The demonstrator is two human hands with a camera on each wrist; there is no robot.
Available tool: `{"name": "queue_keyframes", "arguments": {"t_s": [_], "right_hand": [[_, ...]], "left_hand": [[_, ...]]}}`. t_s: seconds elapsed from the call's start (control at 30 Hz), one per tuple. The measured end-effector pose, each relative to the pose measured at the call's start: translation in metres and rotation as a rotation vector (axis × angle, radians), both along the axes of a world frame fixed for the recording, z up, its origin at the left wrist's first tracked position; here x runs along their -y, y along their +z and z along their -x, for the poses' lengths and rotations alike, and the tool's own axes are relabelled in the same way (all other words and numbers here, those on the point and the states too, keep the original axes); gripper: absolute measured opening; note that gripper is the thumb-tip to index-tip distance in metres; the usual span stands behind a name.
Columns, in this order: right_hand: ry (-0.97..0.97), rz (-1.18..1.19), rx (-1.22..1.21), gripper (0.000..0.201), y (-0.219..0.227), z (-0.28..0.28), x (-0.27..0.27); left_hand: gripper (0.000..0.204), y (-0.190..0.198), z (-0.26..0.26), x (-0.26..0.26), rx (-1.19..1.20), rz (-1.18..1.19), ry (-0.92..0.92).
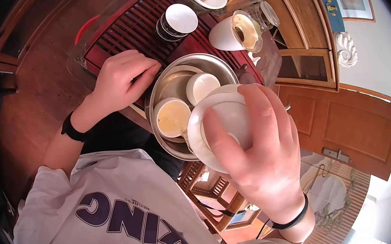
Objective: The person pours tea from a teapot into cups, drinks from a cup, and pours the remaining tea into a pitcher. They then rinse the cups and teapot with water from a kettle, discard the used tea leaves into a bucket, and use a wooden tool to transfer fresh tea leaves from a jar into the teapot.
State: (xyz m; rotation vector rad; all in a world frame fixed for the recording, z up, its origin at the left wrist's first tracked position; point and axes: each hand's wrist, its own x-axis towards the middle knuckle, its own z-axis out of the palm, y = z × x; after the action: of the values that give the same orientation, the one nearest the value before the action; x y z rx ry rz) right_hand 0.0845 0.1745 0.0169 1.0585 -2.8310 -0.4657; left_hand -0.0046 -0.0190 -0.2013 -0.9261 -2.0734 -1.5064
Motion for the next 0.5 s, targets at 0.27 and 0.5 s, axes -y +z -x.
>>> {"name": "queue_keyframes", "arguments": {"t_s": [0.27,0.5], "right_hand": [[-0.137,0.012,0.051,0.061,-0.002,-0.011,-0.007],[-0.174,-0.114,-0.007,0.046,-0.002,-0.02,-0.02]], "left_hand": [[0.007,0.002,0.0,-0.002,-0.019,-0.022,0.036],[0.005,0.002,0.0,-0.004,-0.007,-0.032,0.039]]}}
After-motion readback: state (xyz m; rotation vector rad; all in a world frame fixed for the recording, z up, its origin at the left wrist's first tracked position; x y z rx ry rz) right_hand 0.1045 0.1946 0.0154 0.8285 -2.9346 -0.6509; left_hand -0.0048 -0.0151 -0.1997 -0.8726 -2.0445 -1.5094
